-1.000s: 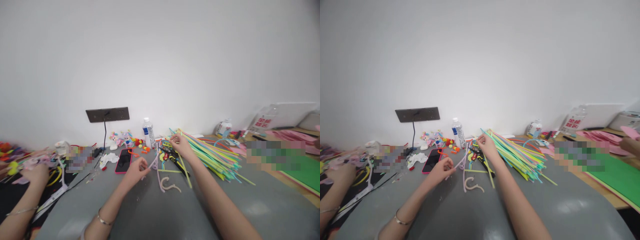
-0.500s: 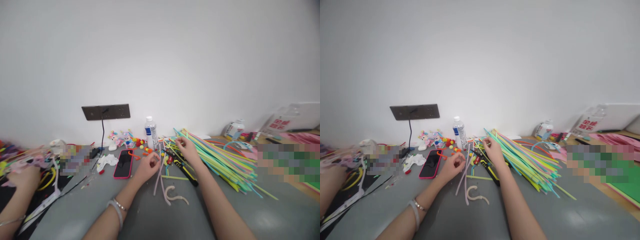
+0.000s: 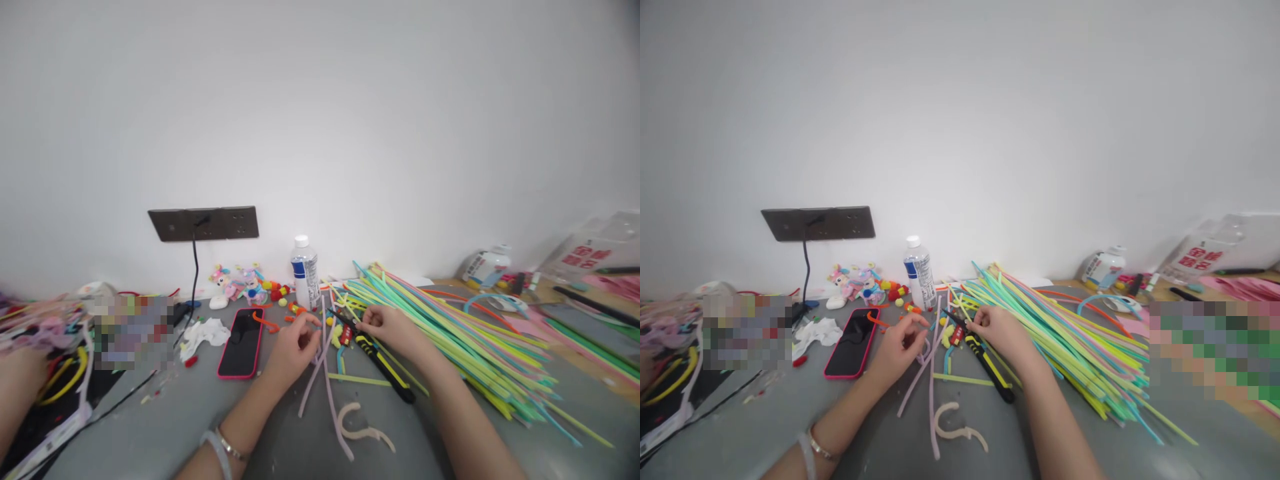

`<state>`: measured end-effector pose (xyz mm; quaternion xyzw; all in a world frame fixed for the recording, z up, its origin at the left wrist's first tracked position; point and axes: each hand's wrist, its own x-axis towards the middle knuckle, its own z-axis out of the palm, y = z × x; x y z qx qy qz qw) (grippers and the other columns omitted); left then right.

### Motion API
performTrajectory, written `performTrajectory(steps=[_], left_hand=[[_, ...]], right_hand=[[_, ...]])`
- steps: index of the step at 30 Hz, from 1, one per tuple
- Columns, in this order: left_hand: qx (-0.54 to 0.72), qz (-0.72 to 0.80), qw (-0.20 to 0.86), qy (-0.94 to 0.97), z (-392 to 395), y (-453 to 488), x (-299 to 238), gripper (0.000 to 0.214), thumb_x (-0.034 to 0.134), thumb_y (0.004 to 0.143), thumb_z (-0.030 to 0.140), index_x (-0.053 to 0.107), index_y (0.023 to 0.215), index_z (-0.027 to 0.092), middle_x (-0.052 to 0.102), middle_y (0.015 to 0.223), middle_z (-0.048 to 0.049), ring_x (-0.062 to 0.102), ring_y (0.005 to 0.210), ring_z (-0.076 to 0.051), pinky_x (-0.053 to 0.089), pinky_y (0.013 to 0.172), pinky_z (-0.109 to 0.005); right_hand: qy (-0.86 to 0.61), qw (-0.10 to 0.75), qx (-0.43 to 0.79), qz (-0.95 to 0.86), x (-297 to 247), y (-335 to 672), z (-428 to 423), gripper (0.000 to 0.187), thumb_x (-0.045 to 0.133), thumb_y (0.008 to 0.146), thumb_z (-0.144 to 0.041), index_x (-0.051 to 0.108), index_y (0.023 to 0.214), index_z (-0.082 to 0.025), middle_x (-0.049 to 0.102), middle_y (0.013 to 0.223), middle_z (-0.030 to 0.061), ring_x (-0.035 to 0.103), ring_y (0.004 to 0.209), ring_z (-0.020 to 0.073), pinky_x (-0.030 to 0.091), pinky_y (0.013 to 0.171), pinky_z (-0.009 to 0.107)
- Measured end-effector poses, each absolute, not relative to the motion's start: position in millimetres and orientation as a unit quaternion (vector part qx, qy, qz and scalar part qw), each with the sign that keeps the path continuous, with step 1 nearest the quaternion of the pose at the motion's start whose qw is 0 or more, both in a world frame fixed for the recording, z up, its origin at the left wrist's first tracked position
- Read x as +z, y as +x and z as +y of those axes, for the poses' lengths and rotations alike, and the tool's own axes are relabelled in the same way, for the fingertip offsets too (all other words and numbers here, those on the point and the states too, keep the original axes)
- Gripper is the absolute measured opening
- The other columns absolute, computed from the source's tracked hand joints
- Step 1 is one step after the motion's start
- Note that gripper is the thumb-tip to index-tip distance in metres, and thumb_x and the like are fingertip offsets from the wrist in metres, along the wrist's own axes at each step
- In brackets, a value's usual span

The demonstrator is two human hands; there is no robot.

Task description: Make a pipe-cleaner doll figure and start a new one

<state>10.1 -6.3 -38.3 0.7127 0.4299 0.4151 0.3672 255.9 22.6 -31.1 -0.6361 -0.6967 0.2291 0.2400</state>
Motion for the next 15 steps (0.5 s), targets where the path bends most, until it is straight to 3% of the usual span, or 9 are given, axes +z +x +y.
performTrajectory(steps=[4, 9, 12, 15], left_hand=[[0.422, 0.436, 0.366, 0.706, -6.1, 8.1, -40.3, 0.011, 0.051, 0.088, 0.029, 0.055, 0.092, 0.020, 0.045, 0.052, 0.0078, 0.046, 0.048, -0.013, 0.033, 0.055, -0.024], [0.418, 0.432, 0.369, 0.709, -5.3, 7.2, -41.4, 0.009, 0.052, 0.087, 0.027, 0.056, 0.092, 0.020, 0.048, 0.052, 0.0073, 0.045, 0.048, -0.012, 0.033, 0.054, -0.023], [0.416, 0.435, 0.363, 0.711, -5.3, 8.2, -41.7, 0.010, 0.055, 0.085, 0.026, 0.057, 0.093, 0.020, 0.055, 0.058, 0.0051, 0.048, 0.051, -0.012, 0.036, 0.055, -0.023], [0.414, 0.430, 0.357, 0.719, -6.3, 9.3, -43.7, 0.012, 0.058, 0.084, 0.027, 0.059, 0.094, 0.020, 0.064, 0.070, 0.0013, 0.053, 0.056, -0.012, 0.040, 0.057, -0.023]], right_hand=[[-0.640, 0.265, 0.240, -0.680, -27.7, 255.3, 20.7, 0.019, 0.064, 0.073, -0.031, 0.056, 0.060, -0.019, 0.056, 0.055, -0.0011, 0.049, 0.052, 0.0132, 0.033, 0.052, 0.025], [-0.559, 0.434, 0.386, -0.592, -15.4, 259.9, 17.4, 0.035, 0.065, 0.076, -0.052, 0.055, 0.068, -0.019, 0.050, 0.052, -0.0044, 0.038, 0.043, 0.0083, 0.031, 0.046, 0.023], [-0.498, 0.523, 0.484, -0.495, -7.6, 252.5, 14.7, 0.038, 0.072, 0.074, -0.055, 0.058, 0.077, -0.019, 0.056, 0.057, -0.0042, 0.031, 0.038, 0.0045, 0.027, 0.040, 0.021], [-0.435, 0.565, 0.554, -0.429, -4.1, 235.1, 13.3, 0.043, 0.082, 0.066, -0.046, 0.063, 0.095, -0.021, 0.066, 0.071, -0.0016, 0.042, 0.043, 0.0063, 0.035, 0.041, 0.022]])
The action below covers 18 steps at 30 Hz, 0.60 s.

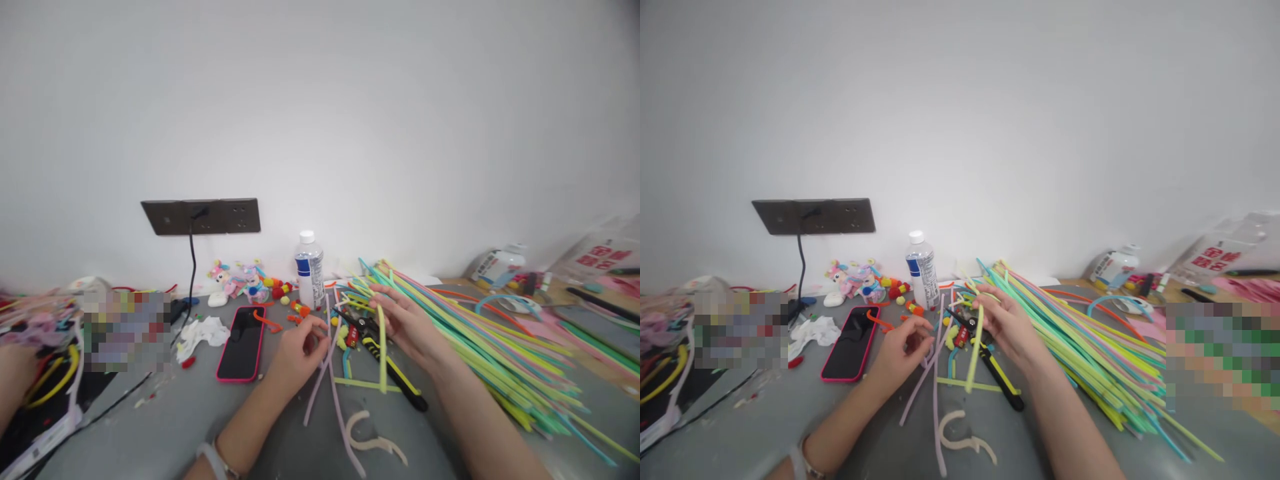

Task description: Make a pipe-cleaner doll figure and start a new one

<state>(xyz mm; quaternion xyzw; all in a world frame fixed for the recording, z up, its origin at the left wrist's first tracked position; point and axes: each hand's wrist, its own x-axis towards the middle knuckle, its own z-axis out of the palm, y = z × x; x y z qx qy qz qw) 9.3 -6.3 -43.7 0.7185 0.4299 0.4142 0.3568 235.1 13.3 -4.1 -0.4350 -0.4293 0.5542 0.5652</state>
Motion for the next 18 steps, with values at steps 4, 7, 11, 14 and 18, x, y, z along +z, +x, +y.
performTrajectory(steps=[4, 7, 11, 14, 18], left_hand=[[0.432, 0.402, 0.365, 0.720, -9.1, 9.9, -45.3, 0.033, 0.065, 0.081, 0.029, 0.059, 0.113, 0.022, 0.070, 0.089, -0.0023, 0.058, 0.061, -0.013, 0.044, 0.057, -0.023], [0.463, 0.412, 0.351, 0.702, -11.5, 9.2, -41.3, 0.031, 0.067, 0.081, 0.029, 0.063, 0.111, 0.023, 0.072, 0.093, -0.0044, 0.064, 0.069, -0.016, 0.050, 0.065, -0.026], [0.505, 0.420, 0.338, 0.674, -12.6, 7.7, -32.0, 0.011, 0.065, 0.081, 0.031, 0.071, 0.082, 0.021, 0.073, 0.083, -0.0061, 0.066, 0.075, -0.020, 0.052, 0.070, -0.029], [0.528, 0.416, 0.365, 0.644, -11.2, 6.9, -29.5, 0.014, 0.067, 0.079, 0.033, 0.073, 0.076, 0.020, 0.073, 0.079, -0.0067, 0.066, 0.073, -0.020, 0.052, 0.066, -0.029], [0.541, 0.432, 0.437, 0.574, -8.4, 7.4, -32.2, 0.018, 0.071, 0.076, 0.036, 0.073, 0.079, 0.019, 0.074, 0.077, -0.0060, 0.068, 0.068, -0.020, 0.052, 0.063, -0.030]], right_hand=[[-0.402, 0.576, 0.583, -0.408, -7.7, 213.5, 13.8, 0.052, 0.085, 0.065, -0.039, 0.064, 0.110, -0.022, 0.073, 0.082, 0.0010, 0.057, 0.055, 0.0102, 0.049, 0.053, 0.023], [-0.405, 0.591, 0.559, -0.417, -13.3, 207.7, 15.4, 0.049, 0.084, 0.067, -0.041, 0.065, 0.107, -0.020, 0.073, 0.085, 0.0034, 0.063, 0.064, 0.0130, 0.052, 0.060, 0.026], [-0.403, 0.626, 0.514, -0.427, -18.6, 207.4, 17.6, 0.041, 0.080, 0.070, -0.045, 0.066, 0.100, -0.022, 0.070, 0.080, 0.0014, 0.062, 0.064, 0.0137, 0.053, 0.063, 0.028], [-0.392, 0.628, 0.517, -0.429, -20.6, 202.8, 15.5, 0.041, 0.080, 0.070, -0.049, 0.065, 0.098, -0.023, 0.068, 0.080, 0.0002, 0.061, 0.064, 0.0125, 0.052, 0.064, 0.027], [-0.398, 0.527, 0.541, -0.521, -21.9, 188.6, 7.6, 0.039, 0.072, 0.077, -0.056, 0.065, 0.091, -0.020, 0.066, 0.075, 0.0010, 0.059, 0.060, 0.0118, 0.046, 0.056, 0.023]])
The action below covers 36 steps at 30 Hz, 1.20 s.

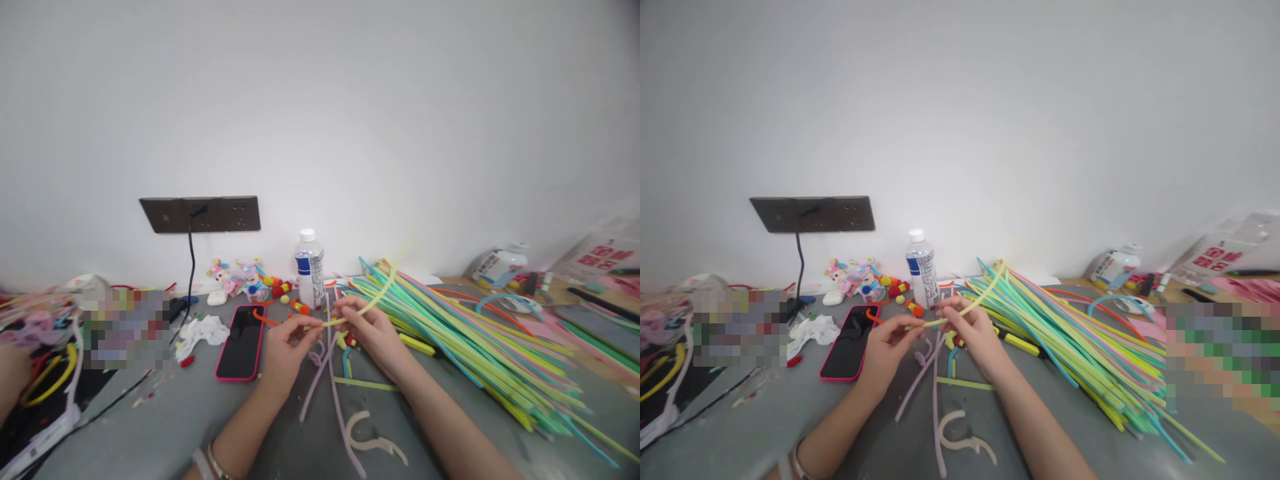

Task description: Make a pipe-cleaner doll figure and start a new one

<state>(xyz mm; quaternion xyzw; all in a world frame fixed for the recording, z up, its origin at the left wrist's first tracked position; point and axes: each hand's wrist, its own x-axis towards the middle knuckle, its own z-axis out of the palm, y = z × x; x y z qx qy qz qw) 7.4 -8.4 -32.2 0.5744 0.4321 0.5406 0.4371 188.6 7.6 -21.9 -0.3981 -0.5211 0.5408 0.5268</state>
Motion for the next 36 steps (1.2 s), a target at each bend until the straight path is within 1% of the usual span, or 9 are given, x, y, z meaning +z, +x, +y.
performTrajectory(steps=[2, 4, 7, 10, 14, 17, 22, 29, 36], left_hand=[[0.556, 0.432, 0.483, 0.521, -7.3, 8.1, -32.7, 0.024, 0.075, 0.071, 0.040, 0.071, 0.079, 0.018, 0.074, 0.075, -0.0058, 0.067, 0.068, -0.020, 0.052, 0.062, -0.030], [0.572, 0.418, 0.533, 0.463, -6.8, 9.0, -31.9, 0.033, 0.080, 0.065, 0.044, 0.070, 0.079, 0.017, 0.073, 0.073, -0.0052, 0.066, 0.065, -0.018, 0.051, 0.060, -0.029], [0.579, 0.388, 0.593, 0.404, -7.7, 10.5, -29.6, 0.040, 0.085, 0.059, 0.047, 0.067, 0.077, 0.016, 0.072, 0.074, -0.0037, 0.062, 0.064, -0.014, 0.049, 0.059, -0.025], [0.570, 0.365, 0.632, 0.379, -10.2, 11.9, -27.8, 0.041, 0.084, 0.060, 0.049, 0.064, 0.071, 0.016, 0.068, 0.074, -0.0017, 0.059, 0.065, -0.011, 0.045, 0.056, -0.021], [0.540, 0.346, 0.677, 0.361, -13.2, 12.9, -26.1, 0.040, 0.086, 0.060, 0.047, 0.064, 0.072, 0.015, 0.058, 0.061, 0.0044, 0.042, 0.048, -0.004, 0.033, 0.047, -0.018], [0.509, 0.338, 0.702, 0.367, -14.0, 13.2, -26.0, 0.042, 0.088, 0.058, 0.046, 0.064, 0.072, 0.014, 0.056, 0.058, 0.0051, 0.033, 0.043, -0.001, 0.027, 0.046, -0.019], [0.489, 0.351, 0.700, 0.384, -12.1, 11.8, -28.0, 0.044, 0.090, 0.054, 0.047, 0.066, 0.069, 0.013, 0.049, 0.050, 0.0071, 0.027, 0.041, 0.000, 0.019, 0.043, -0.019], [0.511, 0.370, 0.669, 0.393, -11.7, 9.8, -25.5, 0.044, 0.092, 0.050, 0.043, 0.066, 0.070, 0.014, 0.052, 0.052, 0.0065, 0.033, 0.043, -0.001, 0.022, 0.043, -0.018], [0.486, 0.396, 0.643, 0.440, -14.5, 10.7, -22.2, 0.040, 0.090, 0.052, 0.045, 0.069, 0.064, 0.012, 0.053, 0.048, 0.0038, 0.034, 0.042, -0.003, 0.023, 0.043, -0.019]], right_hand=[[-0.401, 0.476, 0.533, -0.573, -21.7, 181.7, 3.9, 0.040, 0.068, 0.079, -0.059, 0.063, 0.079, -0.019, 0.060, 0.063, -0.0013, 0.055, 0.053, 0.0109, 0.042, 0.051, 0.023], [-0.391, 0.461, 0.533, -0.592, -21.3, 176.5, 1.5, 0.043, 0.068, 0.078, -0.061, 0.058, 0.073, -0.020, 0.055, 0.056, -0.0034, 0.051, 0.050, 0.0105, 0.041, 0.051, 0.024], [-0.373, 0.460, 0.554, -0.586, -22.1, 171.4, -0.2, 0.041, 0.072, 0.076, -0.058, 0.057, 0.074, -0.020, 0.057, 0.058, -0.0035, 0.053, 0.051, 0.0110, 0.044, 0.053, 0.024], [-0.358, 0.454, 0.563, -0.590, -24.5, 169.0, -0.5, 0.038, 0.074, 0.074, -0.054, 0.058, 0.074, -0.020, 0.059, 0.061, -0.0029, 0.054, 0.051, 0.0110, 0.045, 0.053, 0.024], [-0.355, 0.418, 0.564, -0.617, -24.1, 172.3, 0.3, 0.036, 0.079, 0.069, -0.050, 0.060, 0.069, -0.019, 0.061, 0.060, -0.0019, 0.054, 0.051, 0.0108, 0.043, 0.051, 0.024], [-0.381, 0.388, 0.547, -0.637, -20.6, 179.6, 1.1, 0.034, 0.082, 0.066, -0.045, 0.061, 0.063, -0.018, 0.063, 0.057, 0.0001, 0.055, 0.050, 0.0119, 0.042, 0.049, 0.023], [-0.380, 0.422, 0.539, -0.622, -17.2, 186.1, 0.8, 0.032, 0.081, 0.067, -0.047, 0.064, 0.065, -0.019, 0.066, 0.060, 0.0021, 0.060, 0.054, 0.0149, 0.047, 0.053, 0.026], [-0.335, 0.438, 0.591, -0.588, -19.3, 185.1, 1.2, 0.029, 0.083, 0.070, -0.040, 0.065, 0.080, -0.019, 0.066, 0.071, -0.0007, 0.063, 0.063, 0.0128, 0.051, 0.062, 0.025], [-0.324, 0.468, 0.541, -0.620, -21.6, 188.9, 4.8, 0.025, 0.081, 0.073, -0.036, 0.064, 0.071, -0.018, 0.066, 0.070, 0.0004, 0.062, 0.064, 0.0130, 0.049, 0.061, 0.025]])
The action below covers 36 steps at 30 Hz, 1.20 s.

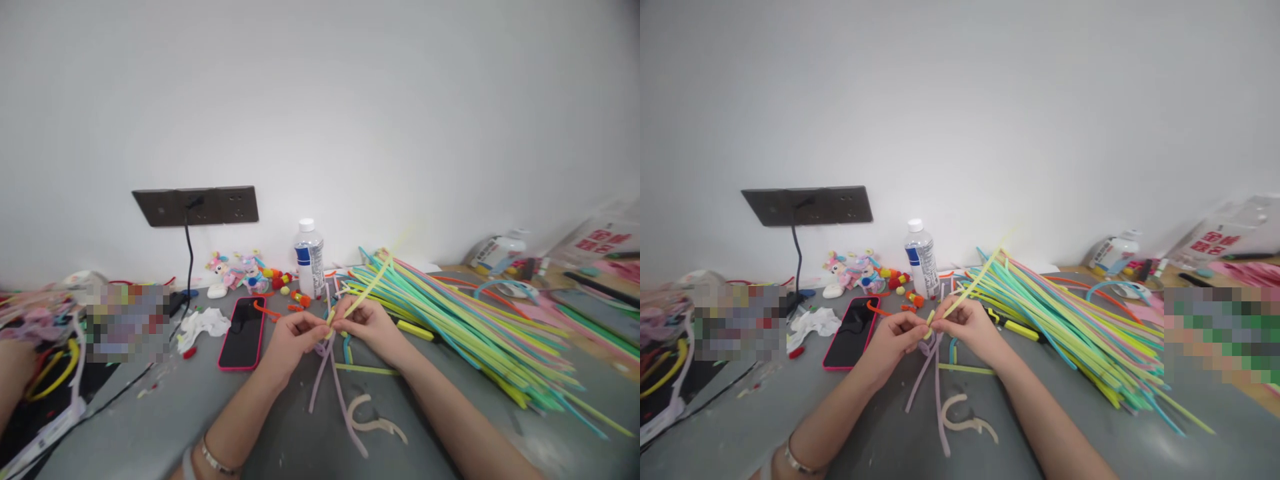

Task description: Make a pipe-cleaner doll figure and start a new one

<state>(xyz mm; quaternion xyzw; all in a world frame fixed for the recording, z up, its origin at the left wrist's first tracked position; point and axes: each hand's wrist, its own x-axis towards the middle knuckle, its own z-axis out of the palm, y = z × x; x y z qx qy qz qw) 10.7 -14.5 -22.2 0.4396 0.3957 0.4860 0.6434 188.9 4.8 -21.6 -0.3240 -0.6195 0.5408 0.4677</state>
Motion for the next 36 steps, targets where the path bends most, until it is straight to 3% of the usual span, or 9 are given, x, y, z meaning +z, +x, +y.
performTrajectory(steps=[6, 10, 18, 27, 36], left_hand=[[0.484, 0.414, 0.615, 0.465, -15.4, 10.5, -19.7, 0.037, 0.088, 0.053, 0.044, 0.067, 0.059, 0.013, 0.054, 0.046, 0.0036, 0.037, 0.042, -0.004, 0.024, 0.044, -0.019], [0.484, 0.410, 0.597, 0.491, -15.8, 10.2, -19.6, 0.035, 0.086, 0.055, 0.042, 0.065, 0.055, 0.014, 0.054, 0.047, 0.0034, 0.039, 0.043, -0.005, 0.029, 0.045, -0.020], [0.514, 0.422, 0.526, 0.530, -17.4, 9.1, -23.5, 0.023, 0.082, 0.060, 0.031, 0.074, 0.075, 0.015, 0.064, 0.057, 0.0001, 0.050, 0.049, -0.009, 0.039, 0.049, -0.020], [0.529, 0.429, 0.496, 0.539, -21.4, 7.0, -26.7, 0.011, 0.077, 0.070, 0.028, 0.079, 0.075, 0.019, 0.076, 0.066, -0.0033, 0.067, 0.051, -0.016, 0.054, 0.055, -0.024], [0.540, 0.377, 0.301, 0.689, -19.6, -1.3, -31.3, 0.014, 0.070, 0.079, 0.017, 0.080, 0.086, 0.023, 0.079, 0.076, -0.0012, 0.068, 0.048, -0.012, 0.054, 0.054, -0.020]], right_hand=[[-0.318, 0.501, 0.533, -0.603, -22.8, 185.5, 5.4, 0.029, 0.084, 0.070, -0.035, 0.060, 0.078, -0.020, 0.062, 0.072, -0.0021, 0.061, 0.065, 0.0123, 0.049, 0.061, 0.025], [-0.341, 0.465, 0.559, -0.596, -24.3, 185.7, 6.0, 0.032, 0.083, 0.070, -0.038, 0.063, 0.088, -0.020, 0.066, 0.073, -0.0005, 0.062, 0.066, 0.0135, 0.049, 0.063, 0.026], [-0.356, 0.468, 0.551, -0.592, -18.0, 189.3, 6.1, 0.029, 0.079, 0.073, -0.043, 0.064, 0.073, -0.018, 0.064, 0.061, -0.0011, 0.054, 0.053, 0.0105, 0.044, 0.054, 0.025], [-0.362, 0.458, 0.549, -0.598, -17.7, 187.9, 5.3, 0.029, 0.077, 0.074, -0.044, 0.065, 0.072, -0.017, 0.064, 0.061, -0.0005, 0.054, 0.054, 0.0108, 0.043, 0.054, 0.025], [-0.371, 0.445, 0.568, -0.585, -17.9, 188.5, 4.5, 0.034, 0.077, 0.072, -0.048, 0.063, 0.071, -0.018, 0.067, 0.060, 0.0007, 0.057, 0.053, 0.0118, 0.044, 0.055, 0.025]])
